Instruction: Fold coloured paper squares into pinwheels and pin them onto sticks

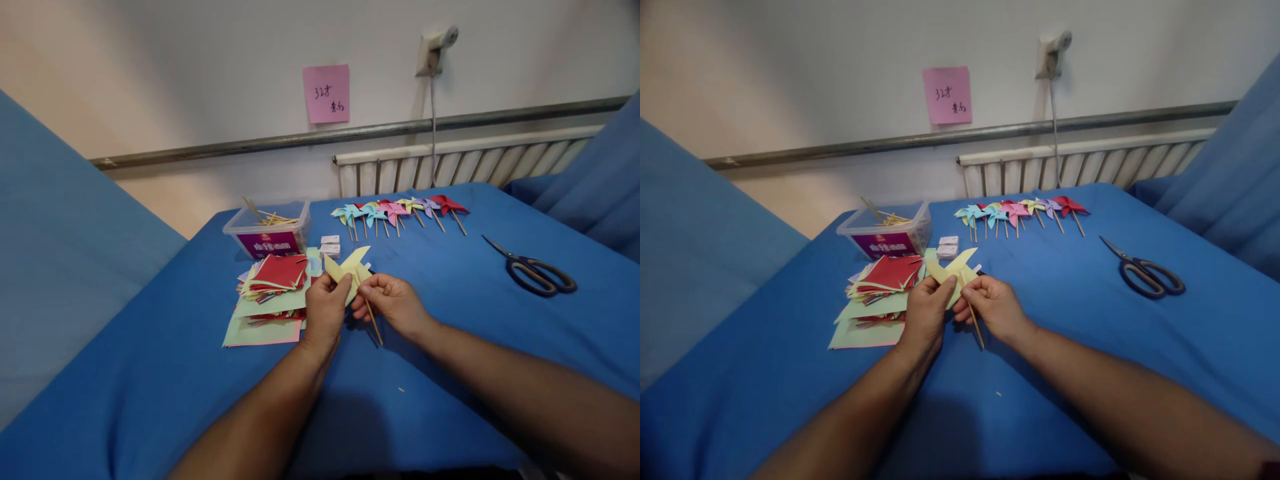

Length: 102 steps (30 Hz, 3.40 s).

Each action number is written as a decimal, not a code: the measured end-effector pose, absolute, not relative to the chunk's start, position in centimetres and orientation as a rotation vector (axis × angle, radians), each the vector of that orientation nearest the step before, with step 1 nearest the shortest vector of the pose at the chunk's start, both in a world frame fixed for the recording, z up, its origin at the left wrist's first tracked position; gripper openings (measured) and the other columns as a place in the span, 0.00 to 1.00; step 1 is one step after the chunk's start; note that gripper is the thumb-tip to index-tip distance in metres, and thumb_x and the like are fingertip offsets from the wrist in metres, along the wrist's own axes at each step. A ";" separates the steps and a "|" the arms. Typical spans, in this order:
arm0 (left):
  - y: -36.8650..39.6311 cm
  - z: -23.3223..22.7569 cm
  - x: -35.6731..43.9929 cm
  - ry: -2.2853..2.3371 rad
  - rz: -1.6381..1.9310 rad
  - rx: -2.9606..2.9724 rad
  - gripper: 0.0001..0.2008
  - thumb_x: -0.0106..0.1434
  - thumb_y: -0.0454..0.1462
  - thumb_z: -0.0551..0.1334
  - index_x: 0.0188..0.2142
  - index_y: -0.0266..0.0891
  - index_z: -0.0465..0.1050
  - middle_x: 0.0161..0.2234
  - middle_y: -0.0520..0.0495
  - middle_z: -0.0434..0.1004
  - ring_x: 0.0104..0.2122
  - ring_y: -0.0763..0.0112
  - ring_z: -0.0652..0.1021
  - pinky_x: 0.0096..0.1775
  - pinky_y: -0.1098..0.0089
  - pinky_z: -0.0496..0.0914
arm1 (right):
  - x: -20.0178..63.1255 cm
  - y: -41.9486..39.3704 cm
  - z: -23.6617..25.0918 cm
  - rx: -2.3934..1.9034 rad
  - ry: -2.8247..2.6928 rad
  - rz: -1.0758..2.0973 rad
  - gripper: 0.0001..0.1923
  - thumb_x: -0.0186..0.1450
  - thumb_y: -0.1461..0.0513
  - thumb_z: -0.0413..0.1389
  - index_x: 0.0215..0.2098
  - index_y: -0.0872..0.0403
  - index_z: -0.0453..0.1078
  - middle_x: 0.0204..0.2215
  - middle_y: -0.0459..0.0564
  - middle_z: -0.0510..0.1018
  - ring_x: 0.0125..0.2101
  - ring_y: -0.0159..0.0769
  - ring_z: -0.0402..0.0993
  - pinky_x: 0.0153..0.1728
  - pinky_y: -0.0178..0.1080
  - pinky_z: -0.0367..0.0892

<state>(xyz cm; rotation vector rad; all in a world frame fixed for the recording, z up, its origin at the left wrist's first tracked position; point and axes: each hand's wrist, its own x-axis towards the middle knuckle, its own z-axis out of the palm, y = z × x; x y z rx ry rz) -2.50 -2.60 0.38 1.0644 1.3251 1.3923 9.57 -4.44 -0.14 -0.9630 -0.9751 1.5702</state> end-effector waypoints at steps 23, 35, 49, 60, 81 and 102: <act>-2.5 -0.4 -2.8 1.368 1.357 1.194 0.14 0.49 0.44 0.69 0.29 0.35 0.78 0.27 0.47 0.79 0.27 0.70 0.74 0.31 0.72 0.66 | 10.0 -3.9 -0.8 -1.106 -1.102 1.204 0.12 0.53 0.53 0.62 0.23 0.55 0.73 0.18 0.43 0.72 0.19 0.27 0.61 0.23 0.34 0.57; -2.7 0.0 -2.7 1.382 1.356 1.233 0.11 0.49 0.42 0.67 0.27 0.35 0.78 0.26 0.47 0.79 0.26 0.69 0.74 0.30 0.71 0.66 | 9.9 -3.9 -0.8 -1.094 -1.098 1.249 0.14 0.53 0.52 0.63 0.23 0.54 0.72 0.17 0.42 0.71 0.19 0.27 0.61 0.22 0.33 0.58; -2.7 0.1 -2.6 1.386 1.353 1.245 0.11 0.49 0.42 0.67 0.27 0.35 0.78 0.26 0.47 0.78 0.26 0.70 0.74 0.30 0.71 0.66 | 9.7 -4.0 -0.9 -1.040 -1.065 1.255 0.15 0.51 0.52 0.64 0.22 0.54 0.69 0.18 0.41 0.69 0.20 0.27 0.60 0.22 0.33 0.56; -2.7 -0.2 -2.7 1.391 1.319 1.264 0.13 0.51 0.43 0.66 0.28 0.34 0.77 0.27 0.47 0.78 0.27 0.70 0.74 0.31 0.71 0.66 | 9.8 -3.8 -1.2 -1.051 -1.086 1.251 0.17 0.50 0.52 0.65 0.23 0.55 0.68 0.18 0.41 0.69 0.20 0.26 0.60 0.23 0.33 0.56; -2.9 0.3 -2.6 1.414 1.335 1.313 0.12 0.52 0.43 0.66 0.28 0.34 0.76 0.25 0.48 0.77 0.26 0.71 0.73 0.29 0.72 0.66 | 9.7 -4.2 -1.0 -1.032 -1.131 1.312 0.14 0.54 0.53 0.61 0.24 0.54 0.66 0.17 0.41 0.70 0.15 0.24 0.60 0.17 0.31 0.56; -2.7 0.1 -2.8 1.426 1.328 1.301 0.12 0.51 0.43 0.66 0.27 0.34 0.76 0.25 0.48 0.77 0.26 0.70 0.73 0.29 0.71 0.66 | 9.7 -4.2 -0.7 -1.068 -1.091 1.265 0.15 0.51 0.53 0.62 0.23 0.54 0.65 0.18 0.40 0.69 0.17 0.25 0.59 0.18 0.32 0.55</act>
